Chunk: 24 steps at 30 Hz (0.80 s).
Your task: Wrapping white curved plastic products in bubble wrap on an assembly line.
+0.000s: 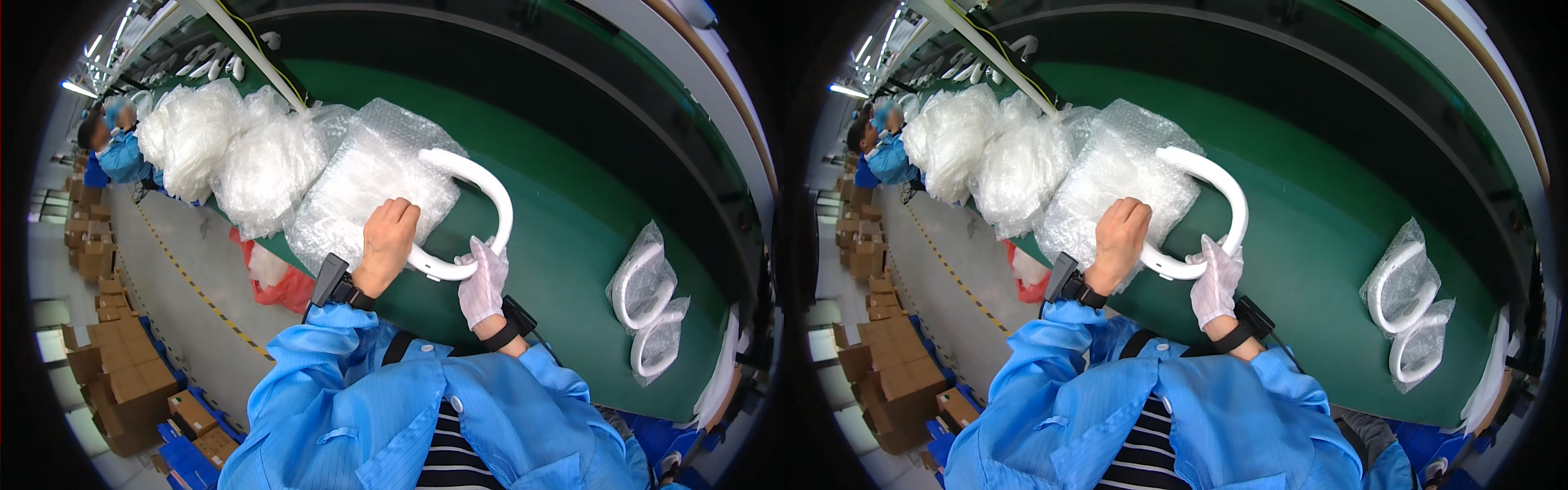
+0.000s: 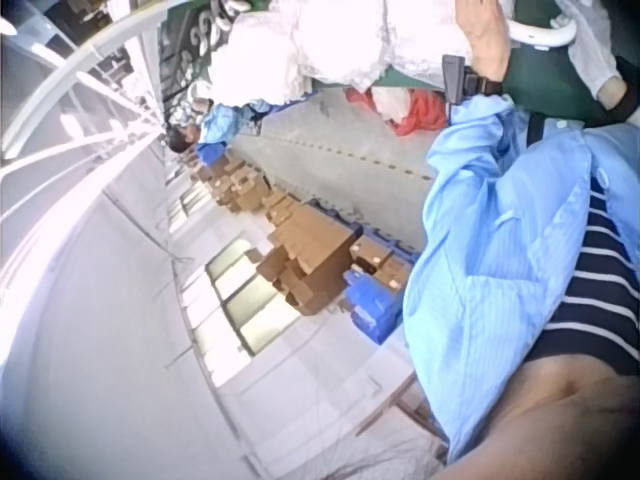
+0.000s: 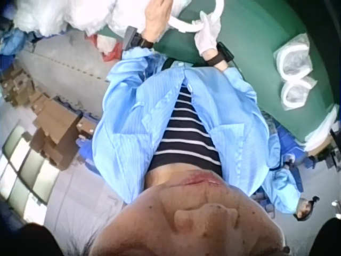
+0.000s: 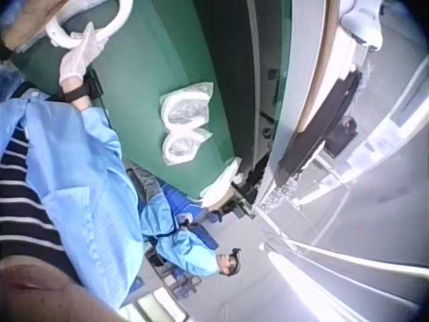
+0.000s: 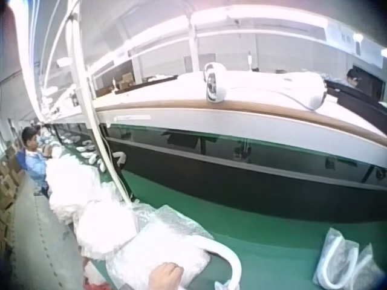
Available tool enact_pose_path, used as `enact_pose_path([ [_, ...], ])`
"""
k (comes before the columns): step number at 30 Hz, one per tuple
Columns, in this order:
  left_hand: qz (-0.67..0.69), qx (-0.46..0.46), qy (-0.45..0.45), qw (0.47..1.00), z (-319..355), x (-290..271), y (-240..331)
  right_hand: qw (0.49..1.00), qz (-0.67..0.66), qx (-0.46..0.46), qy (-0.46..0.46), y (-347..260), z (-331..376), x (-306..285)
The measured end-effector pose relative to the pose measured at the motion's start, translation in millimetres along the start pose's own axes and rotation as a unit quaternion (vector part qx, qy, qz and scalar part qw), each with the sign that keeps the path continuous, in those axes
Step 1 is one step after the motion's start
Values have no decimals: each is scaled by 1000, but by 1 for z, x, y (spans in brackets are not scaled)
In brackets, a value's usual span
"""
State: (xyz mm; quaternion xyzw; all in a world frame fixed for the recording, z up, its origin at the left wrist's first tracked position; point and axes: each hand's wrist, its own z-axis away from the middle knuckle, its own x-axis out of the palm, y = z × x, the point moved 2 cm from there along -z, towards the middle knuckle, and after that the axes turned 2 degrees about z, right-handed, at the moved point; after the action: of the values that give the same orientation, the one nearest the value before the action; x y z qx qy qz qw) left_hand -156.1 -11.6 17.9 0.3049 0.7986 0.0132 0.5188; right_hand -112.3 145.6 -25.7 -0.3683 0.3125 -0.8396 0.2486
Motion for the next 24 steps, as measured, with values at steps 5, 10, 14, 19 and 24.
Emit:
enact_pose_path([
  [5, 50, -31, 26, 998, 8, -10, -2, 995, -84, 42, 15, -6, -19, -5],
  [10, 80, 13, 16, 997, -20, 7, 11, 991, -82, 102, -9, 17, -4, 10],
  [14, 144, 77, -24, 986, -30, 10, 30, 996, 2, 14, -84, 7, -22, 16],
  [19, 115, 58, -37, 991, 5, -12, 33, 984, -166, 49, -43, -3, -31, 1],
  [24, 167, 108, -23, 980, -30, 2, 60, 997, -34, -44, -49, 12, -6, 3],
])
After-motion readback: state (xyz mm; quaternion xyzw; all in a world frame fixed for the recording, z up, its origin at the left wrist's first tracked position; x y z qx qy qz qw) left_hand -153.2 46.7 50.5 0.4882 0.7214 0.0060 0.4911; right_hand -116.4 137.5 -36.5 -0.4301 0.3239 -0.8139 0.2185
